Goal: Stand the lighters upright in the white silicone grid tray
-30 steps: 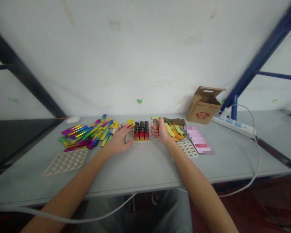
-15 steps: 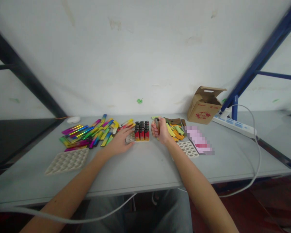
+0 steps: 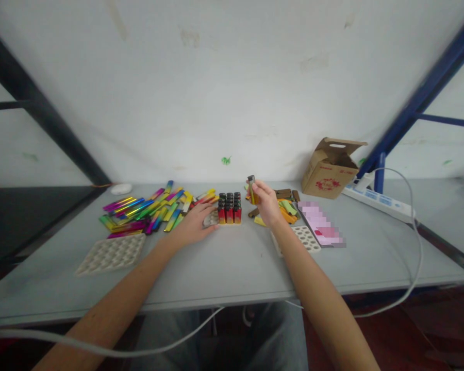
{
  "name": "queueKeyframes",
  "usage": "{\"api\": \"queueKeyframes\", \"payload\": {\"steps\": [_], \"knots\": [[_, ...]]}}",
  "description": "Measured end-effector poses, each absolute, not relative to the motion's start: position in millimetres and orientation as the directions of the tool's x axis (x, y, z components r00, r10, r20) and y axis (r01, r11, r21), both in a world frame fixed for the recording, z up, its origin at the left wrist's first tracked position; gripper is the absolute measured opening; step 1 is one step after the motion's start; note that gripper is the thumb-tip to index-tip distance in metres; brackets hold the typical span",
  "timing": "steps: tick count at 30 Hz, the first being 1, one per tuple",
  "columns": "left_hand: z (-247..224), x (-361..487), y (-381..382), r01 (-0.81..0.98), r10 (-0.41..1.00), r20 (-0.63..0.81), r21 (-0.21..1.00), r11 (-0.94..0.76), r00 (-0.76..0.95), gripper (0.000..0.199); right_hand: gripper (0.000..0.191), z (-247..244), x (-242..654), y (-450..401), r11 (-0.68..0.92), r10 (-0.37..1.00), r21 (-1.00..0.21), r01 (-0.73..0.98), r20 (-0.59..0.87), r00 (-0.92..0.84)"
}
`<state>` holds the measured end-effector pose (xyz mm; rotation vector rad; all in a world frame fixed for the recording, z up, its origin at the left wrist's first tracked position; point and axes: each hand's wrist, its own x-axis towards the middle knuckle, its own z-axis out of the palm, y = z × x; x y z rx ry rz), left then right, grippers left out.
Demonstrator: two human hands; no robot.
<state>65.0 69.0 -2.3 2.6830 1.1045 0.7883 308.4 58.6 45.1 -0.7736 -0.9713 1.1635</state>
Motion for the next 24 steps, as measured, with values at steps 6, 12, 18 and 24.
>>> {"api": "queueKeyframes", "payload": {"steps": [6,12,18,24], "knots": [[-2.3,67.2,67.1,0.628,0.704,0.425,0.328,-0.705,0.569,0.050,0.027,40.6,310.7,59.6,0.322,0.946,-0.900,-0.293,0.317,0.067],[-2.1,65.4,68.5,0.617,0.718,0.398,0.369,-0.695,0.571,0.059,0.027,37.3,309.3,58.5,0.341,0.940,-0.922,-0.185,0.337,0.056],[17.4,67.1,61.1,0.516,0.635,0.533,0.376,-0.770,0.559,0.057,0.026,46.9,302.8,48.6,0.339,0.941,-0.931,-0.135,0.338,0.031],[40.8,84.8,44.9,0.506,0.565,0.764,0.369,-0.780,0.313,0.025,0.023,48.2,295.0,44.5,0.434,0.901,-0.898,-0.072,0.435,0.009]]}}
